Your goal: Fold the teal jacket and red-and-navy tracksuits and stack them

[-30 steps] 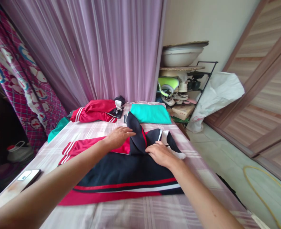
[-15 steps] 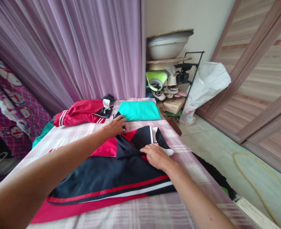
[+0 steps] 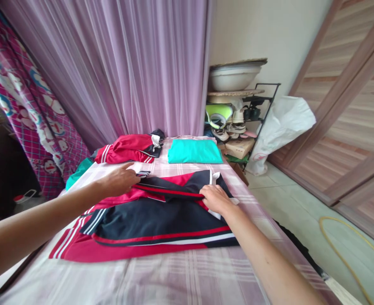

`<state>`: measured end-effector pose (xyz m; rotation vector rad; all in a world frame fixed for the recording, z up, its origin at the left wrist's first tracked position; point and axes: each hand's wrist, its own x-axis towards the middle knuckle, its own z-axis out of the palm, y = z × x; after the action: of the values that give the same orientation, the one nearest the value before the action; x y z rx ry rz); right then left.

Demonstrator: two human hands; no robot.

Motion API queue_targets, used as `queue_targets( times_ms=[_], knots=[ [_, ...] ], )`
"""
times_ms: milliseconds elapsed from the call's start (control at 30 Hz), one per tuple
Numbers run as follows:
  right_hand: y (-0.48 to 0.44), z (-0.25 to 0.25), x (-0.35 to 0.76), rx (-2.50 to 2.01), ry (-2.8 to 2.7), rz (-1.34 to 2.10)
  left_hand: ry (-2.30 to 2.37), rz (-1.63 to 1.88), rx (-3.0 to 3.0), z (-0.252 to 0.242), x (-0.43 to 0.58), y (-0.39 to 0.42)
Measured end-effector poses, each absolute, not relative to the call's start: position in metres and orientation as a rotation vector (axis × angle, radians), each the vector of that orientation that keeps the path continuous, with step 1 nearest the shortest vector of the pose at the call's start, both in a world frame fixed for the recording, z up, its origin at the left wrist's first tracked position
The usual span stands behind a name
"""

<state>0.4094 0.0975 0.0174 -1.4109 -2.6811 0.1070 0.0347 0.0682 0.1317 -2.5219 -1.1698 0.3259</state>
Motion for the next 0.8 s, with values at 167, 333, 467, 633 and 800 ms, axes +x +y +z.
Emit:
queue_targets(
  times_ms=[167, 333, 467, 633, 800],
  knots=[
    [0.108, 0.022, 0.426, -1.489, -2.622, 0.048, -1.369, 0.25, -2.469, 0.12, 0.021, 0.024],
    [0.121, 0.038, 0.434, -1.56, -2.646, 0.027, -1.52, 0.337, -2.387, 0.128, -0.006, 0.005],
    [0.126, 0.042, 0.435, -1.586, -2.683, 0.06, -1.544, 0.237, -2.387, 0.149, -0.026, -0.004],
    [0.14, 0.043, 0.446, -1.487, -2.582, 0.273, -1.708, 0.239, -2.245, 0.189, -0.039, -0.01],
    [0.163, 0.05, 0.461, -1.33, -2.465, 0.797, -2.118, 0.256, -2.298, 0.221, -0.063, 0.006]
  ],
)
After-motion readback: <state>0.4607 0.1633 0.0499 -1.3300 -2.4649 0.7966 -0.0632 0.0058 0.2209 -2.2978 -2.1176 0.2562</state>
